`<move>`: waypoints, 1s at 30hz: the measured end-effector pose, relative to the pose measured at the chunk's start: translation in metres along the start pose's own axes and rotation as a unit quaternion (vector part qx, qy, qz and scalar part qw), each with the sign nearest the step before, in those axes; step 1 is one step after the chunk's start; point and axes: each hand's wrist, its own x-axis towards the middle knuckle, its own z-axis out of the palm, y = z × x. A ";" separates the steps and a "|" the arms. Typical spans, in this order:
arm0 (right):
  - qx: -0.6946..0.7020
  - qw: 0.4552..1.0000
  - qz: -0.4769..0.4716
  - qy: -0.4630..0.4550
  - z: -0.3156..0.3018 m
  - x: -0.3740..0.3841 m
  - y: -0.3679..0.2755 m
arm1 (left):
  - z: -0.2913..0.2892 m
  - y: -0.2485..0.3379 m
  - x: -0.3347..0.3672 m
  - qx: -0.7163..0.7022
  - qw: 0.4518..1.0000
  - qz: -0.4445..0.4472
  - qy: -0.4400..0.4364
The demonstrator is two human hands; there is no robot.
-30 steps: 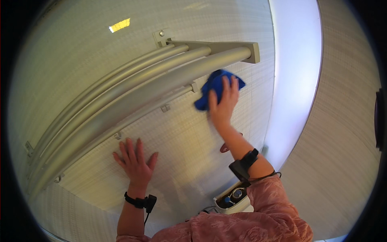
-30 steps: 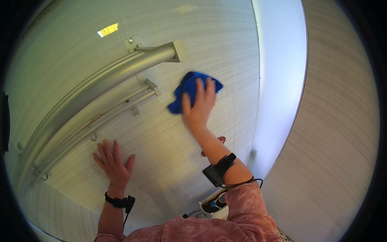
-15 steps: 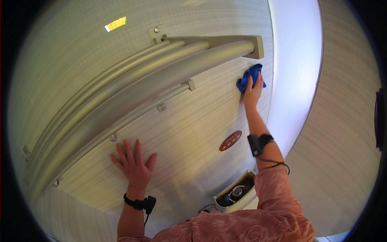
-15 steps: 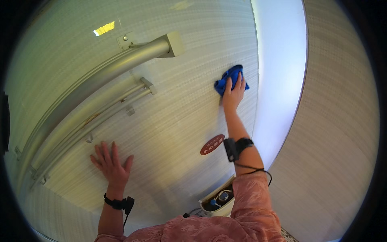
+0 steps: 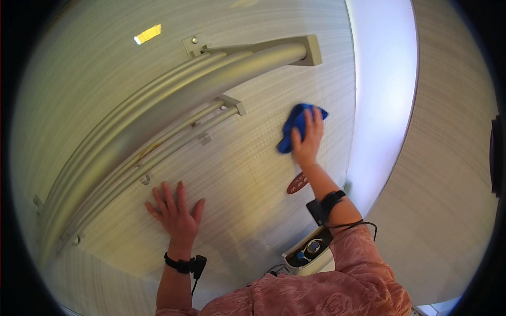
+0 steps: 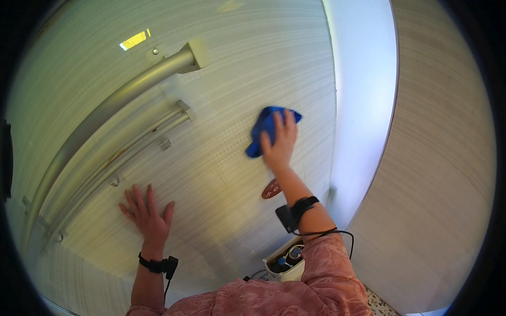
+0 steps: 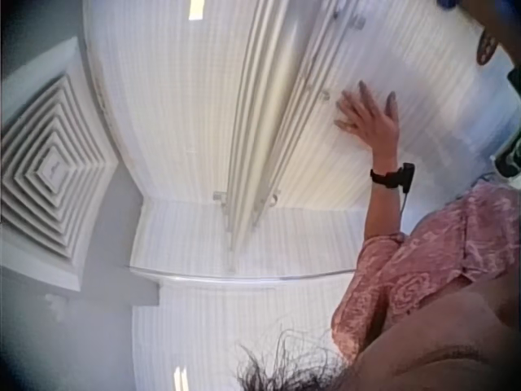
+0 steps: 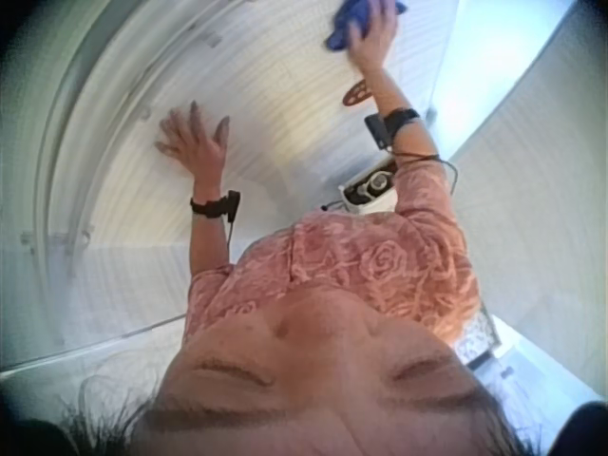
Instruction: Cleaning and wiping down walls and fixtures inside a bathroom using a cloth.
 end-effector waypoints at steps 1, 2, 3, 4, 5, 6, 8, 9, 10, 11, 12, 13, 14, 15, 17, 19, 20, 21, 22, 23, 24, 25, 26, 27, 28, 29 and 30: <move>-0.013 0.999 0.046 0.025 -0.003 0.009 0.012 | 0.001 0.003 0.002 -0.007 1.000 -0.005 -0.007; -0.020 0.996 0.077 0.043 -0.003 0.013 0.019 | 0.002 0.005 0.004 -0.013 1.000 -0.010 -0.014; -0.027 0.992 0.107 0.061 -0.004 0.015 0.024 | 0.003 0.006 0.005 -0.014 1.000 -0.012 -0.014; -0.022 0.992 0.107 0.057 0.001 0.012 0.018 | 0.004 0.006 0.004 -0.012 1.000 -0.010 -0.008; -0.014 0.992 0.108 0.063 0.006 0.007 0.006 | 0.004 0.006 0.004 -0.010 1.000 -0.008 -0.002; -0.006 0.992 0.110 0.068 0.011 0.000 -0.007 | 0.003 0.006 0.005 -0.006 1.000 -0.012 -0.004; 0.015 0.999 0.040 0.024 0.020 -0.028 -0.058 | 0.001 0.004 0.002 -0.007 1.000 -0.016 -0.014; 0.038 0.999 0.016 -0.006 0.019 -0.043 -0.085 | 0.000 0.005 0.003 -0.005 1.000 -0.018 -0.016; 0.069 0.997 -0.016 -0.041 0.019 -0.057 -0.109 | 0.001 0.005 0.003 -0.014 1.000 -0.020 -0.011; 0.067 0.991 -0.048 -0.108 0.016 -0.073 -0.134 | 0.000 0.003 0.002 -0.020 0.999 -0.024 -0.007; 0.094 0.978 -0.104 -0.156 0.011 -0.082 -0.150 | 0.001 0.003 0.003 -0.019 1.000 -0.023 -0.008; 0.096 0.966 -0.178 -0.162 0.013 -0.089 -0.159 | 0.001 0.003 0.003 -0.030 0.999 -0.019 -0.013; 0.091 0.960 -0.202 -0.170 0.014 -0.088 -0.156 | 0.002 0.001 0.001 -0.040 0.999 -0.016 -0.018; 0.085 0.954 -0.225 -0.178 0.012 -0.083 -0.148 | 0.004 -0.001 -0.005 -0.034 0.999 -0.018 -0.021; 0.076 0.952 -0.208 -0.212 0.011 -0.067 -0.121 | 0.012 -0.004 -0.014 -0.089 0.994 -0.005 -0.062; 0.048 0.980 -0.124 -0.146 0.020 -0.052 -0.095 | 0.023 -0.008 -0.027 -0.091 0.994 -0.009 -0.066; 0.025 0.991 -0.084 -0.101 0.024 -0.041 -0.085 | 0.026 -0.008 -0.033 -0.103 0.991 -0.009 -0.082; 0.003 0.998 -0.045 -0.055 0.029 -0.035 -0.080 | 0.028 -0.008 -0.037 -0.115 0.989 -0.009 -0.097; 0.004 0.997 -0.046 -0.065 0.032 -0.038 -0.086 | 0.027 -0.008 -0.038 -0.115 0.988 -0.016 -0.105; -0.004 0.999 -0.016 -0.044 0.035 -0.042 -0.094 | 0.027 -0.007 -0.036 -0.138 0.984 -0.028 -0.107; -0.014 1.000 0.014 -0.022 0.038 -0.045 -0.102 | 0.026 -0.005 -0.035 -0.160 0.980 -0.039 -0.108; -0.010 1.000 0.010 -0.025 0.041 -0.051 -0.115 | 0.022 -0.004 -0.034 -0.157 0.981 -0.045 -0.108; -0.001 0.998 -0.018 -0.062 0.041 -0.067 -0.126 | 0.024 0.000 -0.034 -0.196 0.975 -0.059 -0.085; 0.007 0.994 -0.046 -0.098 0.039 -0.084 -0.137 | 0.025 0.005 -0.034 -0.233 0.968 -0.074 -0.060; 0.015 0.989 -0.069 -0.132 0.036 -0.100 -0.147 | 0.027 0.014 -0.035 -0.235 0.967 -0.077 -0.057; 0.029 0.981 -0.091 -0.169 0.034 -0.115 -0.158 | 0.028 0.022 -0.039 -0.274 0.960 -0.025 -0.058; 0.031 0.977 -0.110 -0.183 0.031 -0.123 -0.162 | 0.023 0.031 -0.035 -0.308 0.949 0.034 -0.058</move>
